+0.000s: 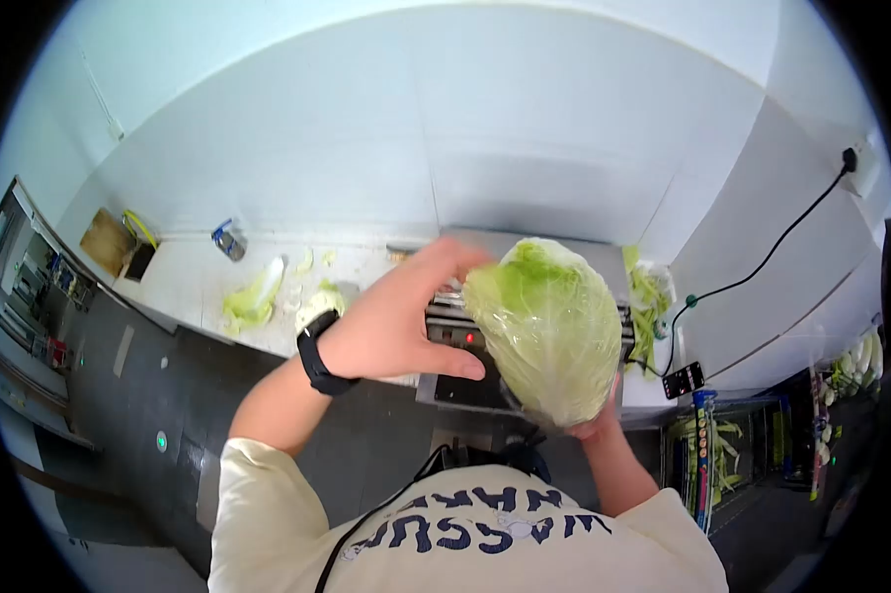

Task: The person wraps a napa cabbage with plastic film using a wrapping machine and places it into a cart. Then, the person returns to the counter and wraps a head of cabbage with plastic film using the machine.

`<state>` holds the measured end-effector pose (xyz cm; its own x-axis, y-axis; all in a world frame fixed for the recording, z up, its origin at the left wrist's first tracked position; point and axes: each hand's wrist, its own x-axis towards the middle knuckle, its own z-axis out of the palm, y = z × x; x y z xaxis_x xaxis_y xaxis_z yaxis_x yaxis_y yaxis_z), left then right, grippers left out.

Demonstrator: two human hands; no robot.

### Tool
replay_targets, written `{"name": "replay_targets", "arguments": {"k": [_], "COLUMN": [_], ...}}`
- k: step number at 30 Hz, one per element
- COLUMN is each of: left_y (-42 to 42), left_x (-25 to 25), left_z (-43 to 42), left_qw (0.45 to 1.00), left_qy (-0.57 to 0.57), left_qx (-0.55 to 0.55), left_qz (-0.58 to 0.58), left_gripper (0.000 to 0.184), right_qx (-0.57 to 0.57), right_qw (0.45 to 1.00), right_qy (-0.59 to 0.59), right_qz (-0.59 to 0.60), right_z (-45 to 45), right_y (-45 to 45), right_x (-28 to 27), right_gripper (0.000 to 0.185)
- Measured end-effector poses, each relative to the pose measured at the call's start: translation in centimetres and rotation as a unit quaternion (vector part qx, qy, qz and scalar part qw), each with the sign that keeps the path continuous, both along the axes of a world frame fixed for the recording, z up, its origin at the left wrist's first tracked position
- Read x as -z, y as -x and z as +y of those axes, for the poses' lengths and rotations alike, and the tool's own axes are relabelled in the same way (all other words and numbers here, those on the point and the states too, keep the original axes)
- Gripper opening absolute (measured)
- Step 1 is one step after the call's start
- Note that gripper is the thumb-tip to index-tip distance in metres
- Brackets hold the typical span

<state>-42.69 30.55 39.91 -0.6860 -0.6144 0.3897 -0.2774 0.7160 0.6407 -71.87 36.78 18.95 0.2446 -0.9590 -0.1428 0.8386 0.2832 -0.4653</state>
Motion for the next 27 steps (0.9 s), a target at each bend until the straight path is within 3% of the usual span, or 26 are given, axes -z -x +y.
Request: {"name": "replay_targets", "arguments": {"k": [4,7,8,11,15,20,23,27], "left_y": [2.2,5.6,6.0,7.0,9.0,11.5,12.5,12.9], "left_x": [-1.0,-1.6,-1.4,-0.5,-1.0,1.7,1.7,0.8], "left_z": [1.1,3.3,3.5,2.2,2.8,2.7,1.4,-0.3], "left_qw": [0.996,0.938,0.929,0.934,0.952,0.958,0.963,0.96], "left_qy": [0.021,0.247,0.31,0.341,0.279,0.199,0.156,0.21], "left_qx": [-0.048,-0.193,-0.182,-0.092,-0.016,-0.13,-0.133,-0.075], "left_qz": [0.067,0.151,0.091,0.047,0.126,0.159,0.175,0.167], "left_gripper": [0.059,0.047,0.04,0.037,0.022,0.008,0.01,0.012], "right_qx": [-0.039,-0.054,-0.064,-0.088,-0.098,-0.107,-0.116,-0.144], "right_qw": [0.996,0.996,0.995,0.991,0.992,0.99,0.987,0.982], "right_qy": [-0.005,0.014,0.006,-0.008,0.022,0.025,0.025,0.02], "right_qz": [-0.081,-0.068,-0.077,-0.096,-0.07,-0.089,-0.105,-0.12], "right_z": [0.1,-0.4,-0.7,-1.4,-1.1,-0.5,-0.8,-1.2], "right_y": [-0.3,0.8,1.5,3.2,5.4,6.7,7.2,7.1], "right_x": [-1.1,-0.4,0.3,2.1,0.7,-0.2,-0.2,0.3], "right_gripper": [0.069,0.071,0.072,0.073,0.073,0.072,0.071,0.07]}}
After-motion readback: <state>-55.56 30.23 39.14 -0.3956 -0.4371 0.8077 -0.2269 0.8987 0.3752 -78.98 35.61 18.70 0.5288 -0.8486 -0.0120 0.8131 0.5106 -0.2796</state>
